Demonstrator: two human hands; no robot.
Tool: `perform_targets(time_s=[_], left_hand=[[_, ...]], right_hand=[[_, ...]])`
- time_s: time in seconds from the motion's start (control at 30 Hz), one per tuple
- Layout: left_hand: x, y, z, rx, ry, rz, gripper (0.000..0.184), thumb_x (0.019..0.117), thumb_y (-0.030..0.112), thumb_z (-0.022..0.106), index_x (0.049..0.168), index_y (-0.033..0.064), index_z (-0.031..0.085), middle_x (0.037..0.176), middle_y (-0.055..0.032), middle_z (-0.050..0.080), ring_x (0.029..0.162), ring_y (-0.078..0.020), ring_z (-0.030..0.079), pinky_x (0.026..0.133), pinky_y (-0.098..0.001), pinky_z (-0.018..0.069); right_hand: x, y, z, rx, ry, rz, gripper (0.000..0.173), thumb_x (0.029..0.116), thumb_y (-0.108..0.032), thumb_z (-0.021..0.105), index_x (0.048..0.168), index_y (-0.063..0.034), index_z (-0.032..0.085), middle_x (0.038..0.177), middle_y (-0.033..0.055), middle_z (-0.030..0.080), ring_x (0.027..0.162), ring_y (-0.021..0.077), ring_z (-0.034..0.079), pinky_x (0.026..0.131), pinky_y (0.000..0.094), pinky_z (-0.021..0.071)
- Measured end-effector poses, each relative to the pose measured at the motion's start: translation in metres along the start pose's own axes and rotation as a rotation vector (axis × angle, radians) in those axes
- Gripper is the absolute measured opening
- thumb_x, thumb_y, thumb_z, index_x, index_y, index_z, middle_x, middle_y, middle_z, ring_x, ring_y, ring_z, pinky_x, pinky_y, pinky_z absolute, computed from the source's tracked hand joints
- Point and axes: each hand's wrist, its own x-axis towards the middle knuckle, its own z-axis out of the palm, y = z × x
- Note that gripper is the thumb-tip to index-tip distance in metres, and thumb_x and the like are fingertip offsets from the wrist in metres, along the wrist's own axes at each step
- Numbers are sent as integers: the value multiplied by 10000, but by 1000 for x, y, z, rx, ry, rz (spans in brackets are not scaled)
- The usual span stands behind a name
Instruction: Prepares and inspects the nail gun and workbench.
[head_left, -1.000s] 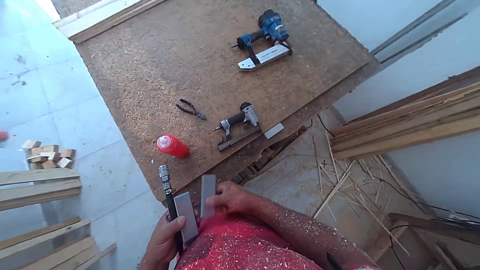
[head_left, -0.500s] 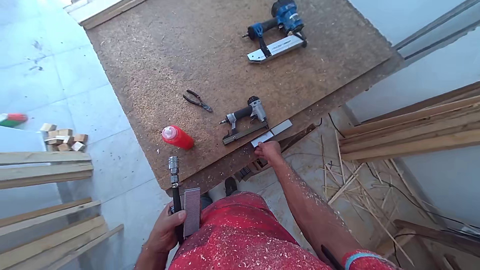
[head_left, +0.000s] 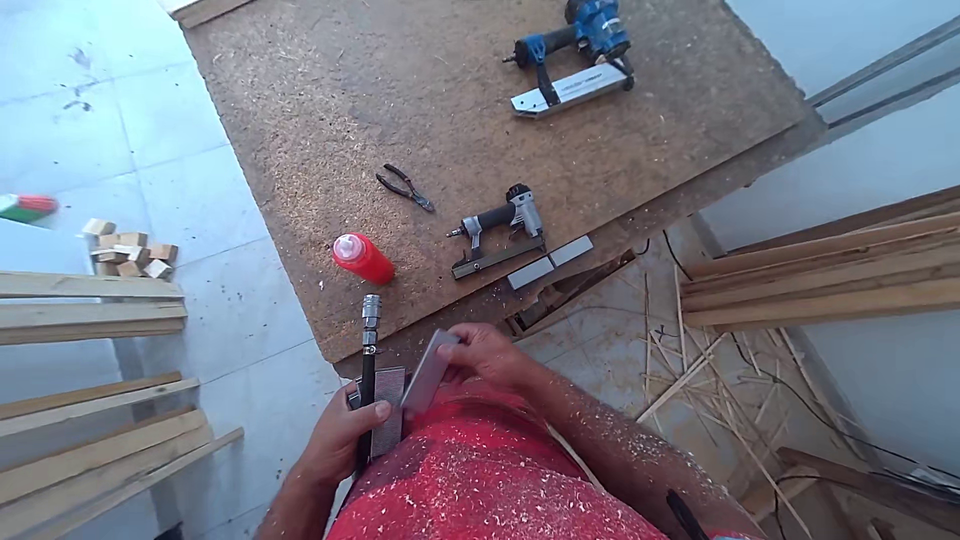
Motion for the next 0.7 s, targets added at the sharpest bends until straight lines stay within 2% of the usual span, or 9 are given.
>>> perform_targets(time_s=[0.1, 0.2, 0.3, 0.37, 0.47, 0.53, 0.57, 0.63, 0.7], left_hand=[[-2, 1, -4, -45, -22, -21, 514, 748, 287, 904, 1108, 2, 673, 941, -233, 741, 791, -320, 758, 743, -455, 649], [-4, 1, -8, -31, -13, -36, 494, 737, 265, 905, 1081, -6, 676, 928, -235, 741, 782, -321, 757, 733, -454, 648], [-2, 3, -6, -3, -30, -52, 462, 739, 251, 891, 1063, -7, 685, 922, -229, 743, 773, -310, 757, 727, -439, 647], [-1, 4, -5, -2, -52, -46, 453, 749, 252, 887, 1066, -4, 691, 928, -227, 744, 778, -305, 757, 734, -435, 646], [-2, 3, -7, 5, -43, -34, 483, 746, 262, 889, 1088, -12, 686, 948, -240, 743, 799, -323, 758, 747, -450, 646], [-1, 2, -11, 25, -37, -24, 525, 743, 288, 891, 1119, -10, 677, 989, -243, 738, 815, -330, 755, 749, -461, 646], [-1, 2, -13, 37, -30, -25, 547, 735, 297, 898, 1132, -6, 676, 1005, -242, 735, 817, -335, 755, 747, -469, 648], [2, 1, -14, 62, -12, -24, 543, 715, 303, 908, 1109, 4, 684, 970, -234, 740, 787, -328, 757, 718, -469, 650], [6, 0, -11, 79, -10, -31, 541, 709, 295, 908, 1100, -1, 679, 940, -228, 741, 769, -326, 756, 705, -469, 651]], right_hand=[[11, 12, -53, 142, 353, 25, 267, 1062, -234, 577, 1222, -20, 593, 912, 120, 732, 746, 186, 719, 673, 337, 616], [44, 34, -99, 204, 707, 69, 344, 1045, -278, 625, 1256, -10, 577, 895, 133, 724, 709, 199, 721, 636, 337, 623], [71, 39, -110, 187, 831, 143, 391, 1020, -259, 669, 1284, 7, 562, 883, 145, 719, 684, 206, 721, 609, 336, 621], [80, 38, -107, 217, 892, 135, 377, 1000, -225, 694, 1262, 20, 580, 885, 151, 726, 683, 209, 725, 603, 335, 623], [74, 33, -94, 281, 961, 63, 301, 987, -135, 692, 1213, 48, 613, 976, 182, 730, 755, 237, 748, 657, 352, 644], [56, 31, -77, 190, 913, 30, 303, 1000, -149, 673, 1205, 61, 599, 1040, 200, 729, 847, 264, 761, 742, 389, 654], [43, 31, -64, 82, 830, 10, 310, 1009, -191, 658, 1193, 54, 612, 1049, 201, 736, 886, 276, 763, 783, 421, 653], [14, 22, -27, -160, 529, -2, 345, 1017, -264, 634, 1221, 13, 645, 1053, 177, 739, 927, 281, 747, 843, 471, 632], [-1, 6, 10, -289, 129, 25, 387, 1026, -299, 621, 1279, -7, 650, 1077, 153, 740, 948, 250, 736, 874, 453, 616]])
